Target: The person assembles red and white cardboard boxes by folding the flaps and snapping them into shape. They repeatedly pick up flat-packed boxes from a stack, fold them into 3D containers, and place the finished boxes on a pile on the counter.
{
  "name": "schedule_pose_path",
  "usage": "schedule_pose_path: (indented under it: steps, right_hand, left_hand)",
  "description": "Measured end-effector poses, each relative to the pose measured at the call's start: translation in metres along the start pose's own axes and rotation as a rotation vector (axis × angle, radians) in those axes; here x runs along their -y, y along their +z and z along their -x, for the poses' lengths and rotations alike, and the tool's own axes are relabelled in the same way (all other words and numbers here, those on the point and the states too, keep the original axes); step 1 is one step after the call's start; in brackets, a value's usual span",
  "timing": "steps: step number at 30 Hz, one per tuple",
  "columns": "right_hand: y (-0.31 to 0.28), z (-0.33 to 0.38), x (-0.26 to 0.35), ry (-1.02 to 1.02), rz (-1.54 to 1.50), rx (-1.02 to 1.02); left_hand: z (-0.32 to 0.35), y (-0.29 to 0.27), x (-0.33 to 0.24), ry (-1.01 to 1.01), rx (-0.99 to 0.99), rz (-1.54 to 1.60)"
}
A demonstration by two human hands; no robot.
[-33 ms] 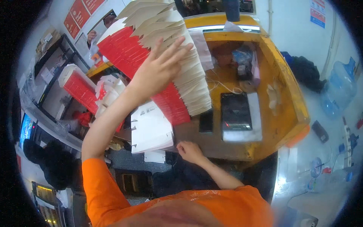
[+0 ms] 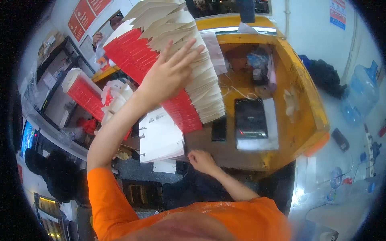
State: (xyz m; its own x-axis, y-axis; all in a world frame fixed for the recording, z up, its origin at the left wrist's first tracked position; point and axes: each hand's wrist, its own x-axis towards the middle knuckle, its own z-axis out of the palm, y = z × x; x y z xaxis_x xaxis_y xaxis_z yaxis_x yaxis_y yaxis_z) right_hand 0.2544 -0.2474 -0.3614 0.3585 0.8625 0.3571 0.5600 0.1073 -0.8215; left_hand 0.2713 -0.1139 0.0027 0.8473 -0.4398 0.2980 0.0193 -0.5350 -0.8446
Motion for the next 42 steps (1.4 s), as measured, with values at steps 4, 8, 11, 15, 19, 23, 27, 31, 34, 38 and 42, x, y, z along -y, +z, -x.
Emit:
schedule_pose_path:
  steps: [4, 8, 11, 15, 19, 23, 27, 31, 34, 38, 42]
  right_hand:
    - [0.001, 0.000, -0.001, -0.007, -0.022, -0.006]
    - [0.003, 0.000, -0.006, -0.056, 0.012, -0.014]
    - [0.000, 0.001, -0.003, -0.054, -0.001, -0.006]
    - [0.002, 0.000, -0.004, -0.059, 0.010, -0.012]
    - [0.001, -0.001, -0.005, -0.049, 0.024, -0.001]
    - [0.001, 0.000, -0.004, -0.059, -0.016, -0.012]
    - [-0.002, 0.000, -0.001, -0.033, 0.007, 0.000]
    - [0.003, 0.001, -0.009, -0.045, 0.001, -0.014]
    - [0.002, -0.001, -0.002, -0.047, 0.026, -0.010]
    - [0.000, -0.001, 0.000, -0.039, 0.015, -0.016]
    - [0.000, -0.001, 0.000, -0.034, 0.025, -0.006]
  left_hand:
    - [-0.003, 0.003, -0.002, -0.047, 0.026, 0.185]
    - [-0.004, 0.000, -0.003, -0.045, 0.044, 0.170]
    - [-0.004, 0.004, 0.000, -0.065, 0.022, 0.135]
    - [-0.002, 0.008, 0.003, -0.086, -0.051, 0.172]
    - [-0.001, 0.006, 0.000, -0.126, -0.035, 0.185]
    - [0.000, 0.009, 0.002, -0.158, -0.040, 0.180]
    - [0.002, 0.015, 0.004, -0.167, -0.078, 0.184]
    - [0.001, 0.016, 0.003, -0.170, -0.091, 0.200]
    - [0.004, 0.026, 0.003, -0.172, -0.143, 0.128]
    - [0.009, 0.016, 0.000, -0.132, -0.074, 0.079]
    - [0.013, 0.017, -0.014, -0.073, -0.008, 0.039]
